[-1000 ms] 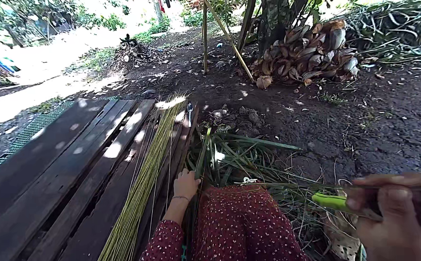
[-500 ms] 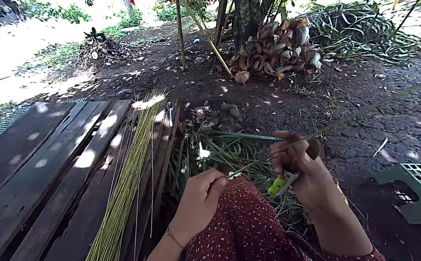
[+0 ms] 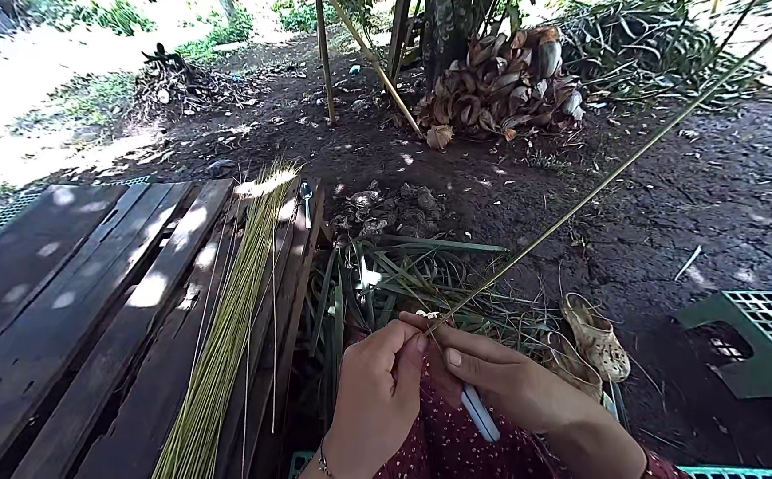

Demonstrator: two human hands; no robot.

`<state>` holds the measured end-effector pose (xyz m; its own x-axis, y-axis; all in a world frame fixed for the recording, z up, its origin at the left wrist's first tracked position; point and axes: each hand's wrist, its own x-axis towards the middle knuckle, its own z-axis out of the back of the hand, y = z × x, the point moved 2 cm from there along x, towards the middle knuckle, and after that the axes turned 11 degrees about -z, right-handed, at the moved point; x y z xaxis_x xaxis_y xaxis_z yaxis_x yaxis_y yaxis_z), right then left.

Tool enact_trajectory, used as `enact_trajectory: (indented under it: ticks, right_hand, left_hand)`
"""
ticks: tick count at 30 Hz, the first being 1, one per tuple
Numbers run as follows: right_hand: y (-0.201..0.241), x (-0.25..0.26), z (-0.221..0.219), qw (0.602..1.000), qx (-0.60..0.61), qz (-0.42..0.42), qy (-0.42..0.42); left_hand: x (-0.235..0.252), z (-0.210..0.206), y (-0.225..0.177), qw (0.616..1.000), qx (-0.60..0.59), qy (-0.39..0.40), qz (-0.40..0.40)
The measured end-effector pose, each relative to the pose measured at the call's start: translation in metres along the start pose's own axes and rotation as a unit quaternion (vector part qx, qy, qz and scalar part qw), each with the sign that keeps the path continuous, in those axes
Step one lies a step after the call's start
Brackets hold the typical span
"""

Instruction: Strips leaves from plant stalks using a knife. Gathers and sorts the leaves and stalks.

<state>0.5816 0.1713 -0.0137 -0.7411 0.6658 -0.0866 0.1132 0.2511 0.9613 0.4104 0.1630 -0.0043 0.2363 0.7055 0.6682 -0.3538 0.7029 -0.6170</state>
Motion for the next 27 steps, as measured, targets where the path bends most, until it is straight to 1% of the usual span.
enact_trajectory:
  ticks: [2, 4, 6, 9, 12, 14, 17, 20, 21, 23, 26, 27]
  right_hand:
    - [-0.002, 0.0, -0.001, 0.998, 0.059, -0.012, 0.009]
    - [-0.002, -0.002, -0.004, 0.996, 0.087, -0.012, 0.0]
    - [-0.004, -0.002, -0.008, 0.996, 0.077, 0.022, -0.028]
    - [-0.008, -0.001, -0.011, 0.993, 0.03, 0.093, -0.069]
    - [-0.007, -0.003, -0.009, 0.987, -0.005, 0.127, -0.097]
    - [-0.001, -0.009, 0.0, 0.979, -0.014, 0.138, -0.152]
    - [0.014, -0.022, 0.03, 0.957, 0.001, 0.154, -0.247]
    - [0.022, -0.026, 0.043, 0.94, 0.048, 0.145, -0.304]
    - [0.022, -0.025, 0.043, 0.94, 0.058, 0.14, -0.304]
    - [0.019, -0.023, 0.038, 0.955, 0.07, 0.117, -0.263]
    - [0.01, -0.021, 0.029, 0.985, 0.076, 0.074, -0.133]
    - [0.008, -0.02, 0.028, 0.989, 0.074, 0.07, -0.108]
  left_hand:
    - [-0.001, -0.001, -0.003, 1.0, 0.022, -0.003, -0.016]
    - [-0.002, -0.001, -0.005, 0.999, 0.029, -0.003, -0.022]
    - [-0.002, -0.001, -0.007, 1.0, 0.015, -0.004, -0.02]
    - [-0.002, 0.0, -0.009, 1.0, -0.009, 0.002, -0.017]
    - [-0.002, 0.002, -0.011, 0.999, 0.017, 0.004, -0.035]
    - [-0.005, 0.007, -0.011, 0.998, 0.042, 0.006, -0.042]
    - [-0.013, 0.02, -0.009, 0.998, 0.057, 0.015, -0.031]
    - [-0.018, 0.026, -0.008, 0.996, 0.075, 0.028, -0.028]
    - [-0.019, 0.027, -0.008, 0.995, 0.086, 0.03, -0.028]
    - [-0.018, 0.027, -0.009, 0.992, 0.117, 0.032, -0.028]
    - [-0.017, 0.03, -0.012, 0.987, 0.147, 0.051, -0.027]
    - [-0.017, 0.032, -0.013, 0.987, 0.147, 0.059, -0.028]
